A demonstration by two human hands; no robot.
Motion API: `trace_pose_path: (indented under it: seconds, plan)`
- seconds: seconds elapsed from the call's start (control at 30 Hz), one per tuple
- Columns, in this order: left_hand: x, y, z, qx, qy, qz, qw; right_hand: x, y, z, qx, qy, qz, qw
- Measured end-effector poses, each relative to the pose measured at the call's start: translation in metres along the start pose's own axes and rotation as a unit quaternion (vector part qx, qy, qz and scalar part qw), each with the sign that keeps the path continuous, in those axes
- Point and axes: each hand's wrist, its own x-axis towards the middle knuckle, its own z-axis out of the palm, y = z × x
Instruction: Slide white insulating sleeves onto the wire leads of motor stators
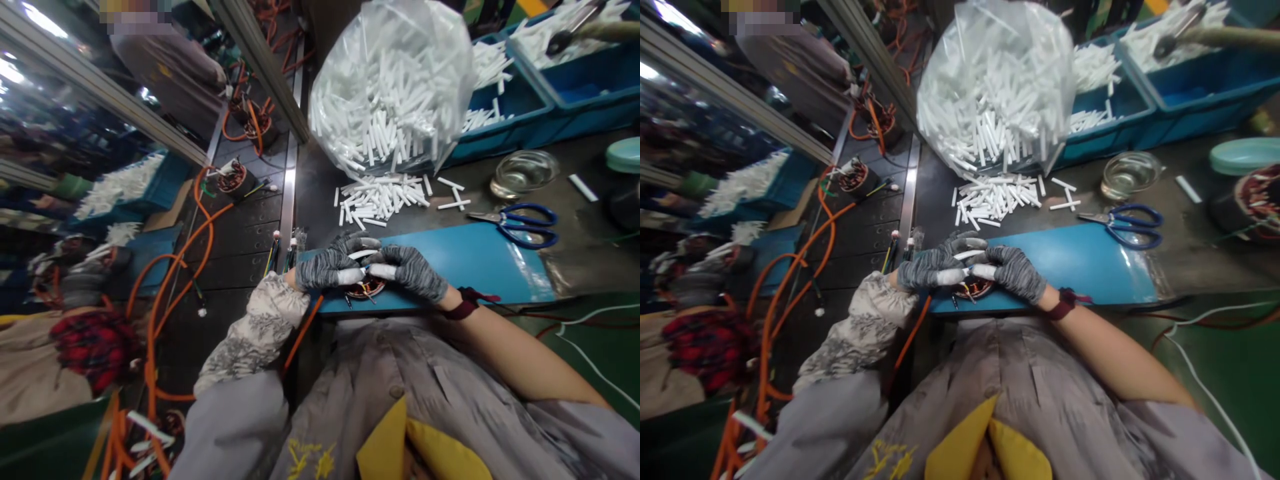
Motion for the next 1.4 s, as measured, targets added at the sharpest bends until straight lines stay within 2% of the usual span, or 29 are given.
trace_pose_path:
  seconds: [0.07, 0.23, 0.4, 0.5, 0.57, 0.63, 0.73, 0.8, 0.87, 0.97, 1.03, 1.13, 1.17, 1.23, 1.33, 1.4]
  plan:
    - [0.000, -0.003, -0.004, 0.027, -0.019, 0.002, 0.999, -0.001, 0.002, 0.002, 0.000, 0.005, -0.003, 1.000]
    - [-0.003, -0.004, -0.007, -0.017, -0.037, -0.026, 0.999, -0.003, 0.003, 0.005, -0.017, 0.034, -0.012, 0.999]
    - [-0.003, 0.002, 0.000, -0.097, 0.002, -0.084, 0.992, -0.002, 0.002, 0.007, 0.017, 0.024, -0.010, 1.000]
    - [0.000, 0.002, 0.004, -0.115, 0.023, -0.101, 0.988, -0.004, 0.002, 0.010, -0.084, 0.068, -0.028, 0.994]
    - [0.001, 0.001, 0.006, -0.032, 0.027, -0.092, 0.995, -0.008, 0.002, 0.009, -0.173, 0.087, -0.067, 0.979]
    - [0.003, 0.004, 0.011, 0.087, 0.028, -0.084, 0.992, -0.013, 0.001, 0.002, -0.220, 0.065, -0.108, 0.967]
    - [0.011, 0.016, 0.025, 0.252, 0.065, -0.098, 0.961, -0.019, 0.001, -0.017, -0.210, 0.022, -0.124, 0.970]
    - [0.023, 0.023, 0.035, 0.332, 0.096, -0.105, 0.933, -0.022, 0.002, -0.028, -0.169, 0.018, -0.091, 0.981]
    - [0.037, 0.025, 0.040, 0.361, 0.094, -0.088, 0.924, -0.022, 0.004, -0.034, -0.114, 0.024, -0.041, 0.992]
    - [0.051, 0.015, 0.038, 0.329, 0.076, -0.044, 0.940, -0.021, 0.007, -0.032, -0.058, 0.054, 0.003, 0.997]
    - [0.050, 0.006, 0.033, 0.296, 0.108, -0.037, 0.948, -0.023, 0.007, -0.026, -0.059, 0.107, 0.006, 0.992]
    - [0.030, 0.003, 0.029, 0.258, 0.195, -0.040, 0.945, -0.033, 0.000, -0.018, -0.127, 0.195, -0.015, 0.972]
    - [0.019, 0.005, 0.028, 0.254, 0.225, -0.038, 0.940, -0.038, -0.003, -0.016, -0.164, 0.200, -0.038, 0.965]
    - [-0.004, 0.013, 0.029, 0.261, 0.257, -0.038, 0.930, -0.045, -0.008, -0.012, -0.253, 0.162, -0.105, 0.948]
    - [-0.035, 0.019, 0.036, 0.313, 0.215, -0.054, 0.923, -0.045, -0.012, -0.003, -0.412, 0.081, -0.192, 0.887]
    - [-0.047, 0.013, 0.045, 0.374, 0.182, -0.039, 0.908, -0.037, -0.013, 0.005, -0.495, 0.069, -0.226, 0.836]
